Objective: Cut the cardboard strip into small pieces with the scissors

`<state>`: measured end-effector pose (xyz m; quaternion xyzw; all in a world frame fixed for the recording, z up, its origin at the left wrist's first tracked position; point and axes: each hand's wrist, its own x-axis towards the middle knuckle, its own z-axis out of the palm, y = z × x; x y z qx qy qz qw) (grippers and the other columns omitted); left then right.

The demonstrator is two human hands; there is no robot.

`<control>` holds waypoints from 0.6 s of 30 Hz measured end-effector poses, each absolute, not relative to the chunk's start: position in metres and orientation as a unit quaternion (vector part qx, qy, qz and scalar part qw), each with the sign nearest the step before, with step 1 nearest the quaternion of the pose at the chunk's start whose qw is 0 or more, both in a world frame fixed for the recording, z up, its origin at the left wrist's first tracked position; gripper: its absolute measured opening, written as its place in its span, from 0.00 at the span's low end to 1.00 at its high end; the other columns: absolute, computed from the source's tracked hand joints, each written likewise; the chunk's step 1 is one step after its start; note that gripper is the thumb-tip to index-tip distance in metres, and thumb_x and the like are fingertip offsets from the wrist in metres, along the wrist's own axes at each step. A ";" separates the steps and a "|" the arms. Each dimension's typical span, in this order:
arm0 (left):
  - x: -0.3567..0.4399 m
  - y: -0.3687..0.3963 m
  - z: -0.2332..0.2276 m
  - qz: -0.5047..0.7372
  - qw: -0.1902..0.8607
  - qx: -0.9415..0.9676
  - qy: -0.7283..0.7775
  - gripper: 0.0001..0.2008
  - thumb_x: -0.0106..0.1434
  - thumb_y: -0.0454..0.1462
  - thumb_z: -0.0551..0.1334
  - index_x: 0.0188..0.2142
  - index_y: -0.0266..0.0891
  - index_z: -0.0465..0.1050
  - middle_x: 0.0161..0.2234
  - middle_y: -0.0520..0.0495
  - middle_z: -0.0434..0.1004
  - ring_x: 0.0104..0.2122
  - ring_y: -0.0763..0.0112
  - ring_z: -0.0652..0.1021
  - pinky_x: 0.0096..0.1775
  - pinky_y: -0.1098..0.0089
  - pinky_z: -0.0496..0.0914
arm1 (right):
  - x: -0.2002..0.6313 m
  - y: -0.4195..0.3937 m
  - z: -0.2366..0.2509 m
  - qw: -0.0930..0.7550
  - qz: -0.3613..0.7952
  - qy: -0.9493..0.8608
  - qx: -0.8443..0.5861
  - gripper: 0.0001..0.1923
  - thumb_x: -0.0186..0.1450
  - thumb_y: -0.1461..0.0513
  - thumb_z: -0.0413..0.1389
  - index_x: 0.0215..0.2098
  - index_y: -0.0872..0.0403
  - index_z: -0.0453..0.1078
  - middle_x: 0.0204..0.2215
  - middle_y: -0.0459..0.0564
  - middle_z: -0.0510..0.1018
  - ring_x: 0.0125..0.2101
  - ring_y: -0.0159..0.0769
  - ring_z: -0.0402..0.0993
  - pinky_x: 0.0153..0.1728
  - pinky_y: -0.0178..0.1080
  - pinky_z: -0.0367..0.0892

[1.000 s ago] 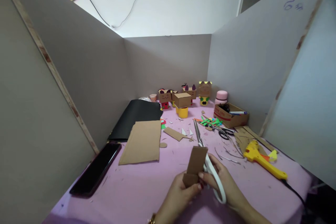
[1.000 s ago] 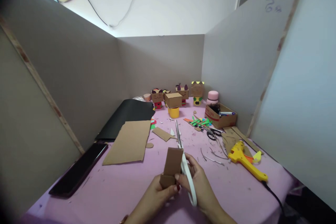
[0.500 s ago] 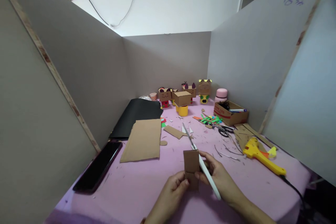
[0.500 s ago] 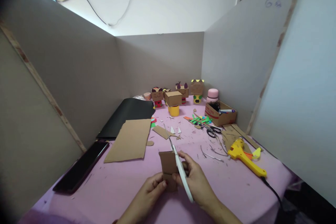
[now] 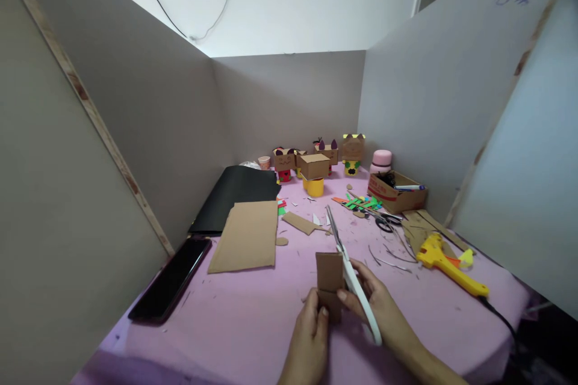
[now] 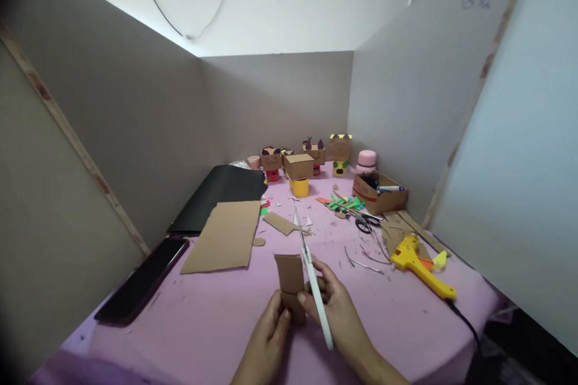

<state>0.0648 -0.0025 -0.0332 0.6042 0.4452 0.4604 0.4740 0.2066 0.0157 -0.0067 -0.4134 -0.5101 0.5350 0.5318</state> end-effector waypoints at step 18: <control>0.089 -0.009 -0.051 0.560 0.428 0.519 0.483 0.14 0.63 0.37 0.48 0.48 0.38 0.56 0.48 0.36 0.70 0.47 0.59 0.71 0.49 0.61 0.62 | 0.205 0.014 -0.011 0.533 0.522 -0.520 -0.416 0.31 0.47 0.70 0.58 0.50 0.55 0.60 0.41 0.55 0.77 0.39 0.42 0.75 0.43 0.42 0.69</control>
